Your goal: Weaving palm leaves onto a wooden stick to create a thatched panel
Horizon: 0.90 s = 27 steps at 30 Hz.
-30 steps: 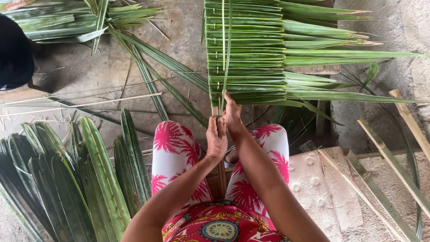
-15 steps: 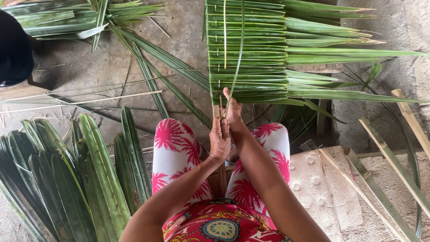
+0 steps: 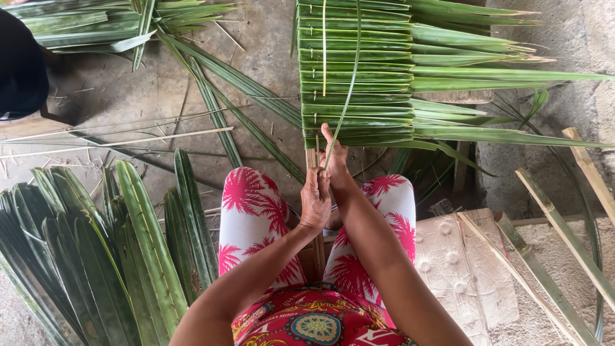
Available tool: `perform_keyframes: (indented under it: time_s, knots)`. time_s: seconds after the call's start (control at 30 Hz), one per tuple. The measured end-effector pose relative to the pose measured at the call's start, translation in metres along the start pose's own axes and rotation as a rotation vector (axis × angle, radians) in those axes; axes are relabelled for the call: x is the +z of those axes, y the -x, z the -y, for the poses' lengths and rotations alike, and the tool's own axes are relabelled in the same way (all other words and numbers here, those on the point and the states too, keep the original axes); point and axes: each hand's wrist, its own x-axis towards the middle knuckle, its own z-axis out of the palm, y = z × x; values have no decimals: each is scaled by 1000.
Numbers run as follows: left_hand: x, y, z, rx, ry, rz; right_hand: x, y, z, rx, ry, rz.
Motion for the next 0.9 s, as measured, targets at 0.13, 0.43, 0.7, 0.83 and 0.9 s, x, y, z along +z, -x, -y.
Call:
perform_keyframes:
  time_s: [0.13, 0.43, 0.7, 0.83, 0.9]
  knots:
    - [-1, 0, 1, 14, -21, 10, 1, -3, -2, -4, 18, -4]
    - [-1, 2, -7, 19, -39, 7, 2, -4, 0, 20, 48, 0]
    - [-4, -4, 12, 112, -16, -12, -3, 18, 7, -6, -19, 7]
    - [-20, -1, -13, 218, -71, -16, -3, 39, 27, 37, 172, 7]
    - [-26, 0, -42, 203, 91, 19, -3, 94, 65, 114, 45, 140]
